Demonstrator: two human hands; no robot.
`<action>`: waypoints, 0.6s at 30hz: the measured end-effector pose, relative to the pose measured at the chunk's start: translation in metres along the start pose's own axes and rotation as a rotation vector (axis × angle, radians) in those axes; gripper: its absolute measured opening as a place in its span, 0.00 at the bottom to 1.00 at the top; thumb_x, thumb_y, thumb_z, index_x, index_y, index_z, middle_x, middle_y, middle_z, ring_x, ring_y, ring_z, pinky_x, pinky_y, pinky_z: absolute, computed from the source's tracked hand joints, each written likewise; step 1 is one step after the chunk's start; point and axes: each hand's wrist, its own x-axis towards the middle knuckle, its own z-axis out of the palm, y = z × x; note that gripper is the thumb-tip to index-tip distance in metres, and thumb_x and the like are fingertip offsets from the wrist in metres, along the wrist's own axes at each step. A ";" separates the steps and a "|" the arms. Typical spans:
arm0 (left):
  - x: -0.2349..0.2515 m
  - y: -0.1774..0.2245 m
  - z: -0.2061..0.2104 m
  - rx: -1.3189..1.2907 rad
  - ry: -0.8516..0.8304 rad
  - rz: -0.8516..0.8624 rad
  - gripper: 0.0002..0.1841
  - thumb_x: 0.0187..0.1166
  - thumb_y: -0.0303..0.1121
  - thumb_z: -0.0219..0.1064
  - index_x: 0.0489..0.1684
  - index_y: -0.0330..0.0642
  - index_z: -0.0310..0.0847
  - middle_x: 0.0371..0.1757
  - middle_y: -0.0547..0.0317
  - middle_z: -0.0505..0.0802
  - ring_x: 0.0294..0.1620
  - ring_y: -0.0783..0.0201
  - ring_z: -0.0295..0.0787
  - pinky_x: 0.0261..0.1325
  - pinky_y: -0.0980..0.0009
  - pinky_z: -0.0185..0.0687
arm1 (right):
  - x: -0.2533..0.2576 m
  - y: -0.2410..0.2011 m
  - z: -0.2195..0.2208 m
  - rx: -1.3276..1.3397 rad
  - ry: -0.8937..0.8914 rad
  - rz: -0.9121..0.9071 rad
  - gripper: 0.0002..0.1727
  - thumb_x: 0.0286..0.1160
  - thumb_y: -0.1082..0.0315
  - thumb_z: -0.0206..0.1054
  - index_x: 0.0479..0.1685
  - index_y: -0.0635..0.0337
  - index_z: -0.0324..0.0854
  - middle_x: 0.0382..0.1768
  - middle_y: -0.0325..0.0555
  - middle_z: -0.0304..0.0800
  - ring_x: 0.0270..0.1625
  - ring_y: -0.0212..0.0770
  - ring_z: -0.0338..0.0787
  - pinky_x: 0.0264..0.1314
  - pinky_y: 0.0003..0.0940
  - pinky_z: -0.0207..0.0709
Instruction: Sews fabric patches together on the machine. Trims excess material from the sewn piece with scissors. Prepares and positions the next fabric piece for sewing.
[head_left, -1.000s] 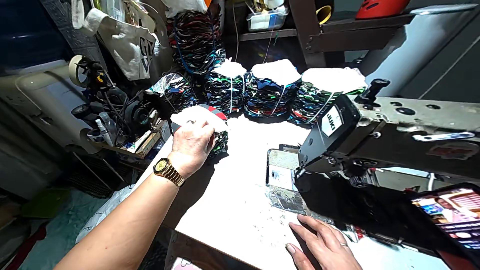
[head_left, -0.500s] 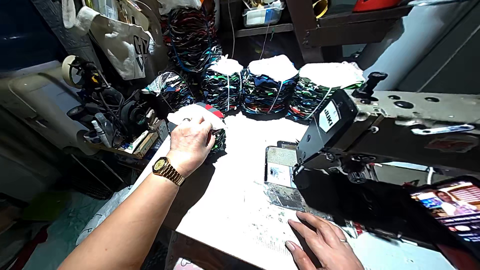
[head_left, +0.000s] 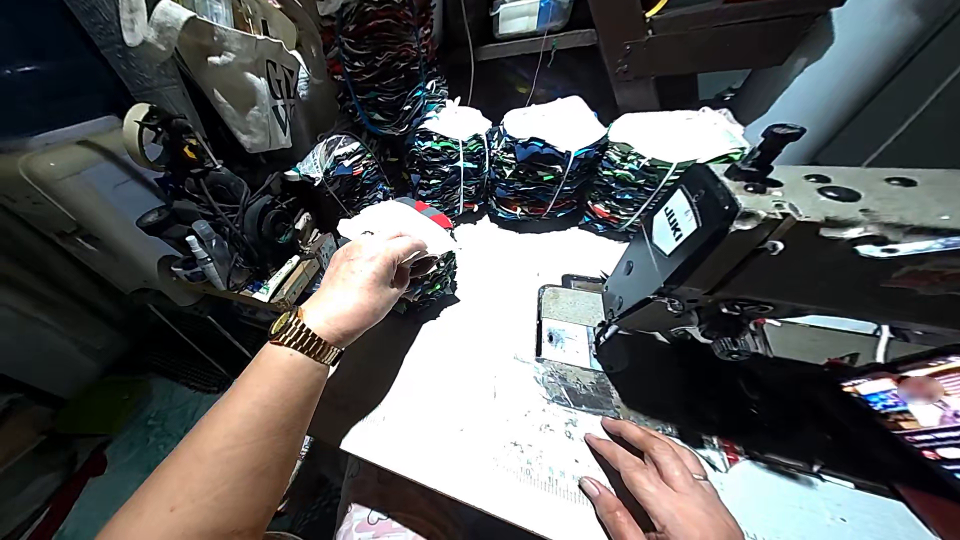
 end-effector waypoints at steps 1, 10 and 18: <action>0.000 -0.003 -0.001 -0.014 -0.013 0.016 0.13 0.78 0.25 0.68 0.55 0.50 0.92 0.55 0.61 0.95 0.53 0.61 0.93 0.57 0.54 0.89 | 0.000 0.000 0.000 -0.001 0.001 -0.001 0.23 0.79 0.54 0.67 0.64 0.60 0.88 0.71 0.64 0.82 0.78 0.62 0.76 0.81 0.55 0.66; -0.005 -0.013 -0.002 -0.024 -0.028 0.118 0.17 0.71 0.26 0.76 0.59 0.46 0.91 0.62 0.57 0.93 0.61 0.59 0.91 0.65 0.54 0.87 | 0.000 0.000 0.000 0.008 0.003 -0.007 0.23 0.80 0.54 0.67 0.63 0.61 0.89 0.71 0.67 0.82 0.78 0.64 0.75 0.82 0.55 0.66; -0.006 -0.018 -0.003 -0.068 -0.038 0.120 0.14 0.76 0.26 0.71 0.58 0.47 0.92 0.62 0.58 0.94 0.65 0.60 0.90 0.70 0.55 0.85 | 0.000 -0.001 -0.001 0.000 -0.005 0.004 0.22 0.79 0.55 0.68 0.63 0.61 0.89 0.70 0.66 0.82 0.78 0.64 0.76 0.81 0.56 0.66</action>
